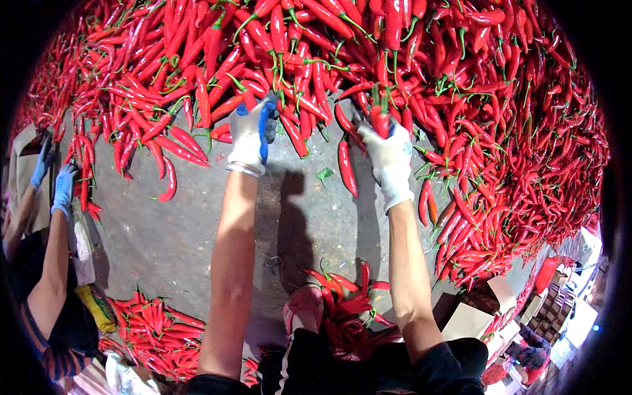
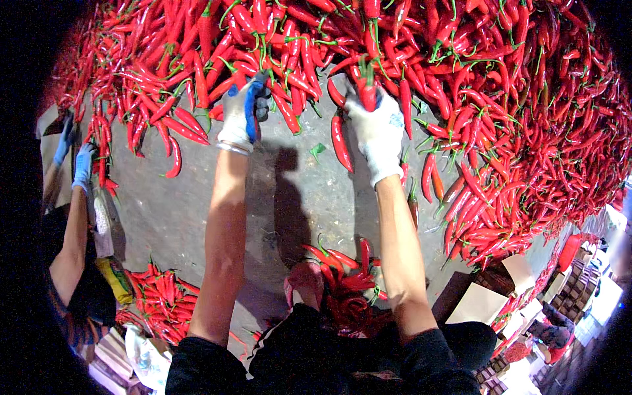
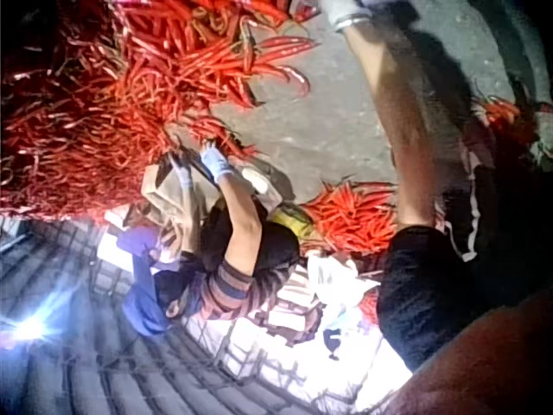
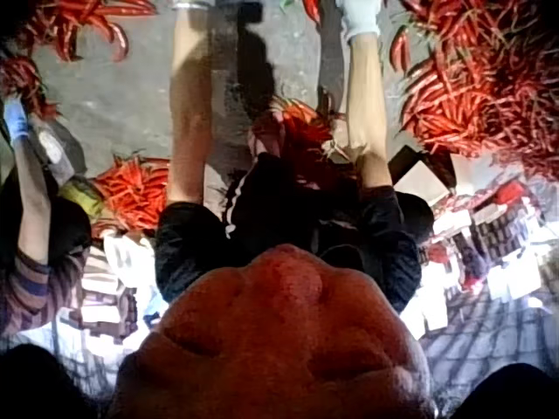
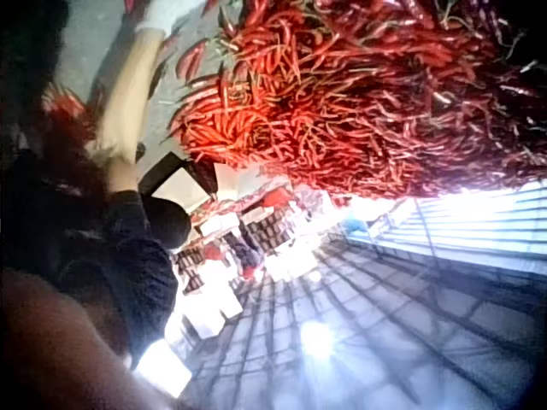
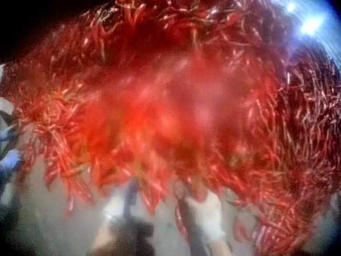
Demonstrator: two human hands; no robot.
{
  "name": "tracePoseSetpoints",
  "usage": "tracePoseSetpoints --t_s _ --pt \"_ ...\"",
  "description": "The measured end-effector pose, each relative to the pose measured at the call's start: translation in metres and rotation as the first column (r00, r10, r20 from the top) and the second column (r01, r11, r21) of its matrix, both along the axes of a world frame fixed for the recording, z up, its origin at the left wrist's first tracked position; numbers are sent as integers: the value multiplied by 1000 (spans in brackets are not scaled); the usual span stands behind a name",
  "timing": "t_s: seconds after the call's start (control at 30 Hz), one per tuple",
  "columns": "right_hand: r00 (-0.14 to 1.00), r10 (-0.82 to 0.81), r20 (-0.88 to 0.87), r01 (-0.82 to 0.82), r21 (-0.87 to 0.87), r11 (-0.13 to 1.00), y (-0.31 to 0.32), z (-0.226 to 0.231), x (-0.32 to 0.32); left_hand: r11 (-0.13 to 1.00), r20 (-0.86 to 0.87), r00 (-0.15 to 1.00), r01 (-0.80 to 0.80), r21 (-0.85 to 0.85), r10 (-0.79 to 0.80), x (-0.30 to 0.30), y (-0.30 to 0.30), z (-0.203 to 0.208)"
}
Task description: The person picks up groups of red chilies from a large pile on the floor and places them neatly into cardboard boxes.
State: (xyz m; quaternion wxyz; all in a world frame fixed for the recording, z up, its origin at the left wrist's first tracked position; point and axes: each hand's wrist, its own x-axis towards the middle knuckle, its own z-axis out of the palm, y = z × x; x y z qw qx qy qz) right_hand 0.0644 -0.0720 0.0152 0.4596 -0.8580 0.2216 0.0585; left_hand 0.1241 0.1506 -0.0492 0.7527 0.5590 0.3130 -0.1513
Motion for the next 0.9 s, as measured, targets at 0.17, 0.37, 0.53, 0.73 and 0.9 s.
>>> tracePoseSetpoints --t_s 0.17,0.37,0.53,0.73,0.9 --pt "916 181 -359 -354 -506 787 -9 -6 -26 976 62 992 -100 -193 114 -3 -16 1" --pt "882 87 -464 -1 182 983 -51 -14 -67 989 62 989 -128 -72 133 -11 -25 6" --pt "929 367 54 -306 -445 841 -47 9 -98 979 214 976 88 -182 -48 -75 -21 -8" --pt "550 792 -264 -751 -570 332 -53 -11 -70 949 93 965 258 -181 -245 -128 -21 3" --pt "505 850 -150 -778 -506 373 -63 2 -67 902 56 948 315 -297 -313 -151 -6 9"
